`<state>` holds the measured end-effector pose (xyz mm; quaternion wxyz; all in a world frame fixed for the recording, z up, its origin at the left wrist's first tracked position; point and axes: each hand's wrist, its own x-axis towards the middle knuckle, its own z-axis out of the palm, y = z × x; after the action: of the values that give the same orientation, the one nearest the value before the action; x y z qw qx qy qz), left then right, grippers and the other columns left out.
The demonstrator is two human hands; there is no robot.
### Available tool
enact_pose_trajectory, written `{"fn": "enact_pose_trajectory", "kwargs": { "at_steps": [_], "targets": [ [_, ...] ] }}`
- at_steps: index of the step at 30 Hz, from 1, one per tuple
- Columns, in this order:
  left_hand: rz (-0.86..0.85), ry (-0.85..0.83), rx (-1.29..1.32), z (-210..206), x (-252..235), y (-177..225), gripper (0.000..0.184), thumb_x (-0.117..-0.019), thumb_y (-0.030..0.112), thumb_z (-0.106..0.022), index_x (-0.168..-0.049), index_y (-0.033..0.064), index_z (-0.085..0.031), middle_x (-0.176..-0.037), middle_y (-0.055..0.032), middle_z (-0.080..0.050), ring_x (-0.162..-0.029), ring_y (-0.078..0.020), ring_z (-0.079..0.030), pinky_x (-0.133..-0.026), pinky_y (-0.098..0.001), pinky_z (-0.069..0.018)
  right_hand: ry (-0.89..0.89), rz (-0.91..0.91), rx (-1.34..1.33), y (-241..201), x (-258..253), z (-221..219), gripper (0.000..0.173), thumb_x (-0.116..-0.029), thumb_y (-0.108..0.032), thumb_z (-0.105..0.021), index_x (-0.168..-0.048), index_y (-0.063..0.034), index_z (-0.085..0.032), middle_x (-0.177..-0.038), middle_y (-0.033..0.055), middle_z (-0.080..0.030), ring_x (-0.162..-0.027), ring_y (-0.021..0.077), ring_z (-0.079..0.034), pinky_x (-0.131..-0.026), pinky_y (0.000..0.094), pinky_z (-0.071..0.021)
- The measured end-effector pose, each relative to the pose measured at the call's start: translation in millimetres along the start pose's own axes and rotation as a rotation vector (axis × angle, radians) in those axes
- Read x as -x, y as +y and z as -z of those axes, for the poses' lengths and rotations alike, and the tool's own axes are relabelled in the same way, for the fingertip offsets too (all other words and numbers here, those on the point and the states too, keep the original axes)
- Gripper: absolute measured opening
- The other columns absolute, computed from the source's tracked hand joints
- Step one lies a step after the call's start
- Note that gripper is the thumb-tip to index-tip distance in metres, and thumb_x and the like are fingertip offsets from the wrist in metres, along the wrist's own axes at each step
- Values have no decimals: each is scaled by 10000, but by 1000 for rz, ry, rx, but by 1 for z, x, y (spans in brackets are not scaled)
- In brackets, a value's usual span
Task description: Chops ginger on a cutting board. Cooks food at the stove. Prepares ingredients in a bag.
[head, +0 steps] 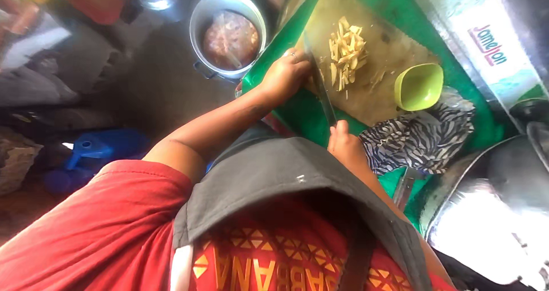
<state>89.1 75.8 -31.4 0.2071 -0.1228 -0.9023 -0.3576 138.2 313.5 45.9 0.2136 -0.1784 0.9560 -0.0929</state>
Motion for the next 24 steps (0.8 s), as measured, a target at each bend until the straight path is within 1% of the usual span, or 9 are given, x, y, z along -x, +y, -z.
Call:
{"fn": "enact_pose_trajectory", "kwargs": {
  "at_steps": [2,3,7,10,14,18,19,21,24],
  "targets": [
    [3,-4,-16,1,1,0,156,-961,9,-608,-914,21,-755,-1018,-158,-734,-1036,-324,-683,-920,-405,-544,-103,-85,35,-9,-10,0,325,-1129,-216,-372,-1268,42,-511,-803,251,-675,-802,465,-723,-696,589,-571],
    [1,-4,-17,2,1,0,158,-961,4,-603,-914,19,-753,-1021,-159,-733,-1035,-324,-682,-920,-403,-544,-116,-100,41,-12,-16,0,322,-1132,-218,-365,-1273,36,-505,-824,254,-679,-825,467,-725,-704,588,-573],
    [-19,-2,-11,3,2,3,177,-980,0,-580,-935,9,-751,-1034,-160,-727,-1054,-321,-677,-946,-392,-539,-18,-25,5,-10,-31,3,297,-1132,-217,-379,-1187,31,-530,-814,241,-674,-797,443,-728,-676,574,-580],
    [-30,-9,-14,4,3,1,166,-967,-4,-582,-906,5,-735,-1013,-168,-721,-1050,-334,-675,-944,-405,-540,8,-5,-30,-6,-19,7,273,-1126,-203,-402,-1180,32,-530,-793,233,-671,-764,432,-726,-661,572,-577],
    [-37,4,-27,1,5,2,159,-963,4,-598,-931,19,-753,-1013,-160,-727,-1040,-343,-675,-908,-414,-549,61,66,-56,5,3,3,260,-1094,-155,-446,-1167,70,-556,-752,238,-661,-692,430,-709,-621,562,-568],
    [-47,12,-41,0,4,0,168,-945,-19,-591,-910,22,-751,-1010,-157,-729,-1031,-333,-680,-899,-408,-551,-112,-42,-14,-4,2,7,309,-1122,-184,-392,-1233,72,-525,-852,265,-687,-831,453,-727,-743,577,-574],
    [-48,9,-43,0,4,0,167,-939,-29,-592,-907,19,-748,-1014,-161,-727,-1031,-334,-678,-898,-408,-550,-142,-76,-16,-7,-4,4,317,-1128,-196,-379,-1250,62,-514,-868,269,-686,-853,461,-724,-752,588,-571],
    [-51,7,-45,1,5,0,167,-940,-33,-587,-907,13,-745,-1022,-166,-728,-1034,-336,-678,-906,-408,-549,-138,-104,-32,-12,-17,-1,324,-1133,-212,-376,-1273,49,-506,-887,277,-690,-869,473,-726,-743,603,-573],
    [-17,-43,-36,5,7,7,154,-979,31,-597,-959,16,-748,-1055,-167,-721,-1066,-350,-669,-930,-443,-547,-65,-51,-76,-16,-31,3,304,-1129,-223,-391,-1234,32,-519,-884,261,-685,-859,461,-723,-727,600,-576]
  ]
}}
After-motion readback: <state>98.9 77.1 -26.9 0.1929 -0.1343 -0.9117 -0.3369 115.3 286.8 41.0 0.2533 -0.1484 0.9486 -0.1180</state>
